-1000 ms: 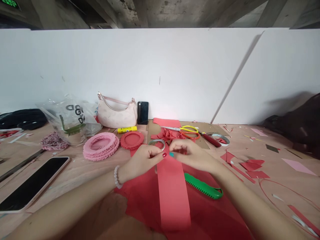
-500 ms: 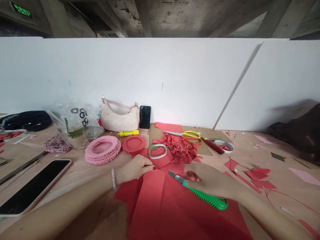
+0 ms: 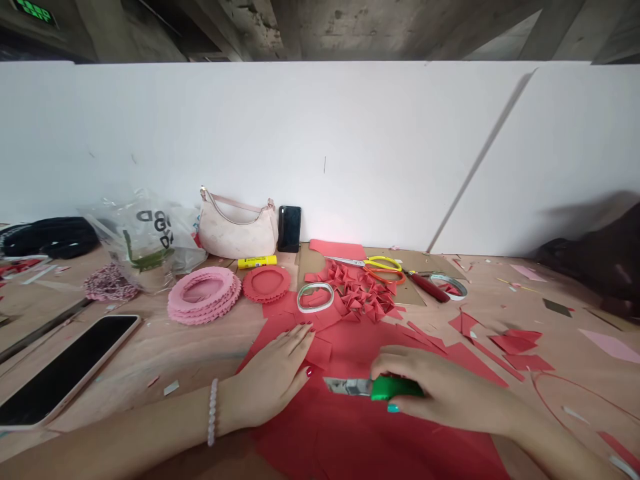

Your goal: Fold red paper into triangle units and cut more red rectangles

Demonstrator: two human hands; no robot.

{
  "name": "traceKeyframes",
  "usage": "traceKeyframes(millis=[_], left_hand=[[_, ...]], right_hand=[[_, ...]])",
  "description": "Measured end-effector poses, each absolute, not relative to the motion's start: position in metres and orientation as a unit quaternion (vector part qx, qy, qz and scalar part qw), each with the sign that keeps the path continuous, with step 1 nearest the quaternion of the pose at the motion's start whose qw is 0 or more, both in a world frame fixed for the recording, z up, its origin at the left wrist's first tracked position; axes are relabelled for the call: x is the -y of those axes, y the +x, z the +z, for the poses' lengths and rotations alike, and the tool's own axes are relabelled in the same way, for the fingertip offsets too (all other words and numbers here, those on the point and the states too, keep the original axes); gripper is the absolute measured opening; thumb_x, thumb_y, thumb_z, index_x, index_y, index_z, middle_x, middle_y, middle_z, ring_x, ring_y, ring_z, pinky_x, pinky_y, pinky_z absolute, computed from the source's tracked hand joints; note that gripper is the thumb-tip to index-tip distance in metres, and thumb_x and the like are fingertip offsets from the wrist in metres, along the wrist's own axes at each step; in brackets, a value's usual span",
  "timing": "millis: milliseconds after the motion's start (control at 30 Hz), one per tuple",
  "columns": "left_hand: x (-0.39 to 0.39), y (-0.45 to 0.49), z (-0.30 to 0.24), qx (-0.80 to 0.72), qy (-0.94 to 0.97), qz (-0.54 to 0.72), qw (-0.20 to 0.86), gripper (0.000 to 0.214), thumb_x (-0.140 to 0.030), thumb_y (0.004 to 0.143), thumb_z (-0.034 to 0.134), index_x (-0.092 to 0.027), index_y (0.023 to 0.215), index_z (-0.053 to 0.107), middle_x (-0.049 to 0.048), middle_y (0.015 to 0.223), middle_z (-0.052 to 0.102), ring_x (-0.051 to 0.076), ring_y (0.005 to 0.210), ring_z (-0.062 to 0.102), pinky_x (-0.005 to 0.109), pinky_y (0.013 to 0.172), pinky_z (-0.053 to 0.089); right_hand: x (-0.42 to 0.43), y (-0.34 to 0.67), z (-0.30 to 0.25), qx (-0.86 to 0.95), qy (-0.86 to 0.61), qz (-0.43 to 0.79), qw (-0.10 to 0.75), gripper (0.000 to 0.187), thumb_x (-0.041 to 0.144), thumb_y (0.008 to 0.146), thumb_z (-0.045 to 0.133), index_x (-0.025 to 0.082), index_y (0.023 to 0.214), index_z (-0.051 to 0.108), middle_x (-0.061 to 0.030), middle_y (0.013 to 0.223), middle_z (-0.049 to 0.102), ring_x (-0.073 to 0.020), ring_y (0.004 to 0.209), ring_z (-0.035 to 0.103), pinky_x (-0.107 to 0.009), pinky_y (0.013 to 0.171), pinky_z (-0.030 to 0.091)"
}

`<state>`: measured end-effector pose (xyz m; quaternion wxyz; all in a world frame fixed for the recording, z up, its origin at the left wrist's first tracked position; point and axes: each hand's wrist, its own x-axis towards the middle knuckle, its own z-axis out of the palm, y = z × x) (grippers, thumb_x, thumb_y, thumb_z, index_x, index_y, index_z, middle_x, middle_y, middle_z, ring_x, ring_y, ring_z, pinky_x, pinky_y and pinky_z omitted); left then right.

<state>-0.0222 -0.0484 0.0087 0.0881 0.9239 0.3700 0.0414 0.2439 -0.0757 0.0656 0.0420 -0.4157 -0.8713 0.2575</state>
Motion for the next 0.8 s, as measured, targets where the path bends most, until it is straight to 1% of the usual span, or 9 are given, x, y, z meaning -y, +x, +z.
traceKeyframes(millis=[100,233,333,467,600,700,733,800], left_hand=[[0.046,-0.023,0.003,-0.363,0.924,0.036,0.111,0.051,-0.031,0.091,0.024,-0.011,0.138,0.019,0.0108,0.144,0.018,0.022,0.131,0.018,0.04,0.106,0.025],[0.045,-0.026,0.001,-0.347,0.928,0.03,0.131,0.051,-0.026,0.09,0.027,-0.012,0.138,0.019,0.0093,0.144,0.017,0.022,0.131,0.017,0.041,0.106,0.023],[0.042,-0.028,0.003,-0.33,0.933,0.022,0.139,0.052,-0.024,0.089,0.029,-0.013,0.138,0.019,0.0089,0.144,0.016,0.022,0.131,0.017,0.04,0.107,0.022],[0.035,-0.033,0.011,-0.283,0.948,-0.004,0.148,0.053,-0.024,0.088,0.03,-0.014,0.139,0.018,0.0084,0.144,0.017,0.021,0.132,0.016,0.038,0.108,0.021],[0.029,-0.037,0.021,-0.23,0.962,-0.028,0.148,0.056,-0.019,0.085,0.034,-0.018,0.139,0.017,0.0051,0.145,0.015,0.019,0.132,0.014,0.037,0.109,0.016],[0.032,-0.036,0.024,-0.226,0.964,-0.038,0.134,0.06,-0.016,0.082,0.036,-0.016,0.139,0.015,0.0063,0.145,0.012,0.02,0.133,0.01,0.037,0.109,0.013],[0.034,-0.035,0.025,-0.228,0.964,-0.04,0.132,0.061,-0.018,0.083,0.037,-0.015,0.139,0.015,0.0077,0.145,0.011,0.021,0.133,0.01,0.038,0.109,0.013],[0.037,-0.034,0.025,-0.229,0.963,-0.045,0.134,0.062,-0.03,0.085,0.038,-0.013,0.139,0.014,0.0107,0.145,0.01,0.024,0.133,0.009,0.04,0.108,0.014]], right_hand=[[0.079,0.237,0.058,0.881,-0.411,0.229,0.043,0.013,0.013,0.077,0.053,0.024,0.083,0.053,0.0023,0.083,0.054,-0.0134,0.077,0.051,-0.021,0.064,0.037],[0.08,0.232,0.048,0.887,-0.415,0.196,0.049,0.01,0.016,0.08,0.052,0.025,0.084,0.054,0.0018,0.082,0.054,-0.0147,0.079,0.05,-0.023,0.067,0.038],[0.078,0.235,0.044,0.889,-0.416,0.185,0.055,0.011,0.018,0.082,0.049,0.026,0.087,0.055,0.0003,0.085,0.054,-0.0156,0.079,0.051,-0.025,0.068,0.039],[0.074,0.24,0.038,0.882,-0.438,0.16,0.07,0.012,0.023,0.086,0.044,0.023,0.088,0.055,-0.0034,0.087,0.054,-0.0176,0.079,0.052,-0.027,0.066,0.04],[0.075,0.241,0.034,0.879,-0.449,0.145,0.07,0.016,0.026,0.087,0.041,0.023,0.088,0.056,-0.0051,0.087,0.055,-0.0184,0.078,0.053,-0.027,0.064,0.041],[0.077,0.238,0.033,0.887,-0.438,0.14,0.053,0.017,0.024,0.086,0.043,0.025,0.096,0.056,-0.004,0.087,0.055,-0.0184,0.077,0.054,-0.027,0.064,0.041],[0.078,0.237,0.033,0.89,-0.432,0.136,0.048,0.02,0.023,0.086,0.043,0.027,0.101,0.055,-0.0037,0.087,0.055,-0.0184,0.077,0.054,-0.027,0.064,0.041],[0.079,0.235,0.033,0.896,-0.423,0.127,0.039,0.029,0.022,0.086,0.042,0.032,0.112,0.051,-0.0036,0.09,0.055,-0.0183,0.079,0.054,-0.028,0.067,0.042]])
